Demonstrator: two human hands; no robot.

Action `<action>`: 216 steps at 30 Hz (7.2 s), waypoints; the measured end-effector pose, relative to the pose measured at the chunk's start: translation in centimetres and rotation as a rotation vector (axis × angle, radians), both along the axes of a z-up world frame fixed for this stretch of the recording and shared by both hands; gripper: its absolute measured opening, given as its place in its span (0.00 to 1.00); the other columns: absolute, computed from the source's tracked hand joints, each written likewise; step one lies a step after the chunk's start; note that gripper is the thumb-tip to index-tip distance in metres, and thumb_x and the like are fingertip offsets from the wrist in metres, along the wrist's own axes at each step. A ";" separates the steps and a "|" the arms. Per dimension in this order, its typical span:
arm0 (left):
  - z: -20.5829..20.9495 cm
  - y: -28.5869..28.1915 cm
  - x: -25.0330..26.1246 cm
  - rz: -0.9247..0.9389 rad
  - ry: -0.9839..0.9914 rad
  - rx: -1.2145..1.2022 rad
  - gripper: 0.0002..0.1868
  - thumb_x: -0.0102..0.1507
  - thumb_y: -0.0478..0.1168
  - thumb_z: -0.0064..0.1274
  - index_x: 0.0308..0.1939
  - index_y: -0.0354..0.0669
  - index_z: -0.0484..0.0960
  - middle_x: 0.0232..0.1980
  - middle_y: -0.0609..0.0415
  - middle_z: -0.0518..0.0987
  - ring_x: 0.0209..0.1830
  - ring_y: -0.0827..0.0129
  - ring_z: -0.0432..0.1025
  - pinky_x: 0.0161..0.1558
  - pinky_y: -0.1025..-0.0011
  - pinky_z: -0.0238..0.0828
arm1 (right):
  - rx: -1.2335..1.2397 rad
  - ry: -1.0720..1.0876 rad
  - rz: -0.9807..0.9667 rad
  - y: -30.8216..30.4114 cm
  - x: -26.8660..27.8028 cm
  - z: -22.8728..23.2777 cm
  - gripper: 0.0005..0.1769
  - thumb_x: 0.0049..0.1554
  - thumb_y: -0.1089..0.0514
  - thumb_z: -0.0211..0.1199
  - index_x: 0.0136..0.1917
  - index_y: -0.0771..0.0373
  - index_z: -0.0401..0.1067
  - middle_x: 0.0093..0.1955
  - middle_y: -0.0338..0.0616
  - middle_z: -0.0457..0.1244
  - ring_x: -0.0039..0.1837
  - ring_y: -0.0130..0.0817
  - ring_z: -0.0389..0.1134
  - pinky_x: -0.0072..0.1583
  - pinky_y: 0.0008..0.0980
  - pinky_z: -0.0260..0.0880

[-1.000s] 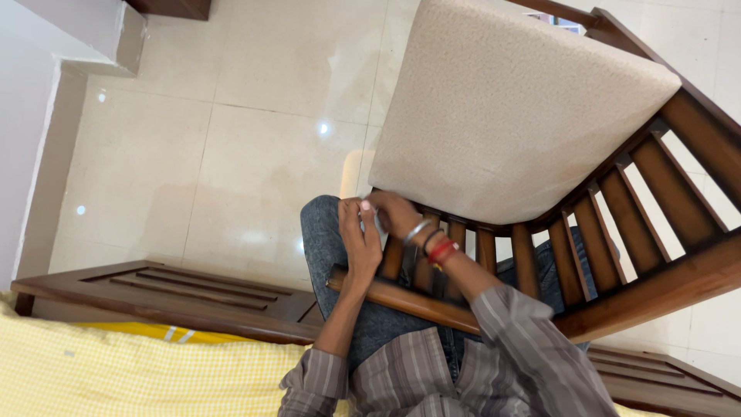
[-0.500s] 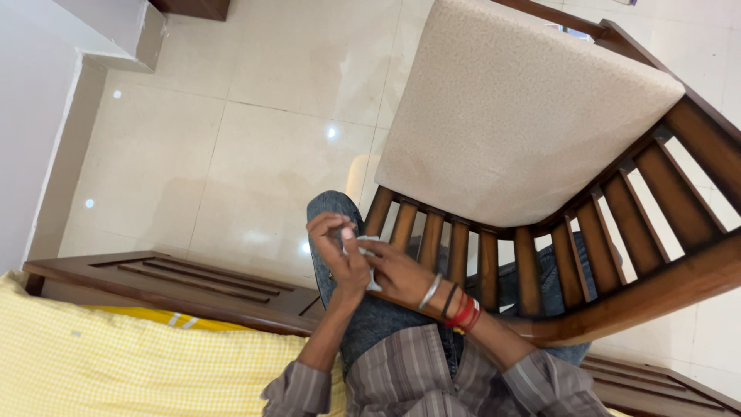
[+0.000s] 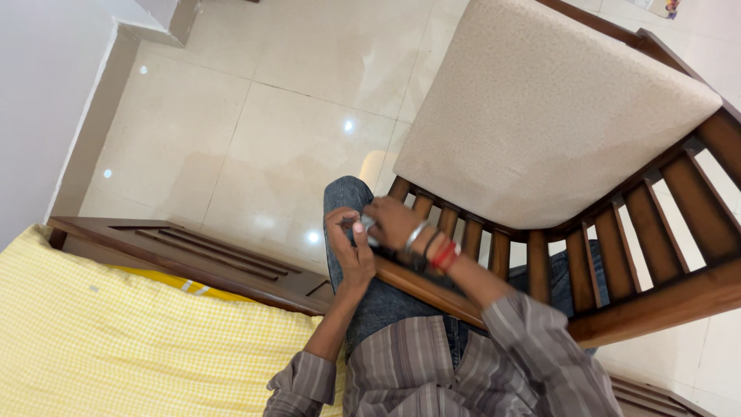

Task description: The person wipes the wooden frame of a chair with a white cloth. They rotate the chair to access different sides and continue wiping the slats and legs while seated on a bed.

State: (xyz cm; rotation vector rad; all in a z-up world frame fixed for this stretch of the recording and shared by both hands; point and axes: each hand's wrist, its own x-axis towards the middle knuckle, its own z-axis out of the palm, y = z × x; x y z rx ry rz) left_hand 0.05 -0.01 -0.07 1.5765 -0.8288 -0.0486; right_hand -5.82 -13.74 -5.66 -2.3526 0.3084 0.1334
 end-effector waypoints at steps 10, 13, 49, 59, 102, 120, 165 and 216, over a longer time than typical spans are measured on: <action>1.4 -0.1 0.1 -0.109 -0.194 0.096 0.19 0.73 0.49 0.44 0.55 0.36 0.74 0.56 0.45 0.74 0.54 0.54 0.69 0.58 0.58 0.68 | 0.115 -0.245 -0.222 1.5 -4.8 4.0 0.28 0.53 0.67 0.61 0.67 0.68 0.67 0.69 0.59 0.61 0.67 0.57 0.64 0.65 0.48 0.66; 2.6 -0.8 0.1 -0.200 -0.284 0.247 0.20 0.73 0.49 0.44 0.59 0.36 0.76 0.61 0.45 0.75 0.62 0.48 0.69 0.66 0.52 0.65 | 0.214 -0.210 -0.263 1.6 -5.3 3.5 0.30 0.50 0.68 0.59 0.68 0.68 0.66 0.68 0.58 0.62 0.63 0.57 0.67 0.63 0.46 0.69; 0.3 -1.5 2.6 -0.274 0.322 0.059 0.20 0.74 0.38 0.42 0.69 0.33 0.69 0.65 0.39 0.78 0.69 0.55 0.72 0.71 0.59 0.65 | 0.146 -0.466 -0.252 8.7 -5.3 7.1 0.31 0.53 0.73 0.56 0.70 0.76 0.59 0.72 0.66 0.57 0.74 0.61 0.60 0.74 0.48 0.63; 1.4 -3.1 0.8 -0.469 -0.130 0.517 0.23 0.72 0.42 0.47 0.66 0.29 0.70 0.63 0.31 0.75 0.64 0.40 0.69 0.64 0.53 0.64 | 0.254 -0.014 -0.348 1.4 -10.4 4.1 0.20 0.52 0.68 0.62 0.59 0.64 0.74 0.58 0.52 0.70 0.59 0.50 0.73 0.60 0.43 0.74; -0.5 -3.3 0.1 -0.581 -0.376 0.886 0.25 0.59 0.40 0.61 0.59 0.36 0.77 0.61 0.43 0.75 0.67 0.51 0.65 0.68 0.53 0.57 | -0.261 0.196 -0.738 -4.0 -10.4 -7.5 0.18 0.48 0.65 0.69 0.53 0.59 0.74 0.54 0.60 0.64 0.54 0.61 0.67 0.53 0.51 0.73; -1.0 -3.3 0.4 -0.572 -0.426 0.853 0.22 0.59 0.43 0.61 0.55 0.37 0.80 0.61 0.46 0.76 0.65 0.53 0.65 0.65 0.54 0.59 | -0.152 0.060 -0.540 0.0 -13.4 -0.3 0.23 0.49 0.70 0.64 0.59 0.61 0.75 0.55 0.59 0.66 0.57 0.58 0.67 0.59 0.49 0.69; -0.9 -3.8 0.3 -0.598 -0.452 0.900 0.22 0.59 0.44 0.60 0.55 0.38 0.80 0.62 0.46 0.75 0.66 0.52 0.64 0.65 0.53 0.58 | 0.243 0.294 -0.198 -3.1 -20.7 2.0 0.18 0.40 0.60 0.76 0.48 0.55 0.84 0.48 0.46 0.74 0.51 0.41 0.76 0.56 0.37 0.77; -0.8 -3.8 0.5 -0.614 -0.445 0.938 0.23 0.60 0.45 0.60 0.57 0.39 0.80 0.64 0.45 0.74 0.67 0.52 0.63 0.67 0.52 0.56 | -0.146 0.819 -0.434 -6.5 -21.8 -7.1 0.19 0.51 0.56 0.70 0.54 0.67 0.78 0.58 0.67 0.66 0.61 0.57 0.70 0.63 0.45 0.72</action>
